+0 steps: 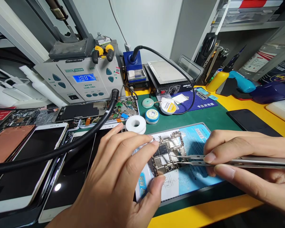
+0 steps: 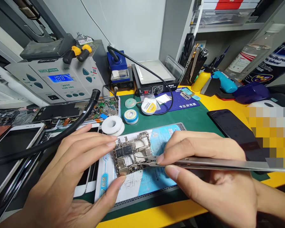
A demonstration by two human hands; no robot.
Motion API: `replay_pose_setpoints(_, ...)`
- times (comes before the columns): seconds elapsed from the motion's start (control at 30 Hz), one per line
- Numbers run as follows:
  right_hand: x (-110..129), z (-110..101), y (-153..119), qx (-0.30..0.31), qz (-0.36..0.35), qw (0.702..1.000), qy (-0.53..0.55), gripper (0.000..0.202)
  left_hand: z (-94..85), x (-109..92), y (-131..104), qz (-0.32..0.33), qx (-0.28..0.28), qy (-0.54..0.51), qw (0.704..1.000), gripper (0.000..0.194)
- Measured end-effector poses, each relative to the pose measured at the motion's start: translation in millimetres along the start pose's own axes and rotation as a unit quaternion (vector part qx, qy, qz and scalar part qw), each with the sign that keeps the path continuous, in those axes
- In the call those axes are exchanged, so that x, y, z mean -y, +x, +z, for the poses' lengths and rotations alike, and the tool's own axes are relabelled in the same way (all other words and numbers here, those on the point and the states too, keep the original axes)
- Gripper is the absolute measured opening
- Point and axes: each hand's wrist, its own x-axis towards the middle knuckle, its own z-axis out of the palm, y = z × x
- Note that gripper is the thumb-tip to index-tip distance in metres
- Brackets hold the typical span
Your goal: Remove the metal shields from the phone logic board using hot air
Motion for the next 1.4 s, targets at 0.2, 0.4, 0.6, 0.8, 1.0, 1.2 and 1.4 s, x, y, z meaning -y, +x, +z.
replay_pose_setpoints(0.2, 0.5, 0.6, 0.7, -0.002, -0.003, 1.0, -0.001, 0.021, -1.4, 1.2, -0.4, -0.002, 0.002, -0.005, 1.0, 0.05)
replay_pose_setpoints(0.4, -0.7, 0.0, 1.6, 0.002, -0.011, 1.0, -0.007, 0.02, -2.7, 0.1, -2.0, -0.005, -0.001, -0.004, 1.0, 0.048)
replay_pose_setpoints(0.6, -3.7, -1.5, 1.4, 0.013, -0.066, 0.997, -0.034, 0.025, -0.8, -0.9, 1.0, -0.001, -0.012, 0.003, 1.0, 0.047)
replay_pose_setpoints(0.8, -4.1, -2.7, 1.0, 0.015, -0.07, 0.997, -0.036, 0.025, -1.6, -0.3, 2.1, 0.001, -0.014, 0.0, 1.0, 0.047)
replay_pose_setpoints(1.0, -4.6, -2.1, 1.5, 0.014, -0.069, 0.997, -0.033, 0.022, -1.7, 0.1, 1.4, 0.001, -0.013, 0.003, 1.0, 0.048)
replay_pose_setpoints(1.2, -4.6, -2.6, 1.6, 0.018, -0.071, 0.997, -0.031, 0.023, -1.8, -0.5, 0.8, -0.002, -0.013, 0.002, 1.0, 0.047)
replay_pose_setpoints(1.4, -4.6, -3.1, 1.7, 0.023, -0.075, 0.996, -0.031, 0.023, -2.0, -0.6, 2.9, 0.002, -0.014, 0.001, 1.0, 0.046)
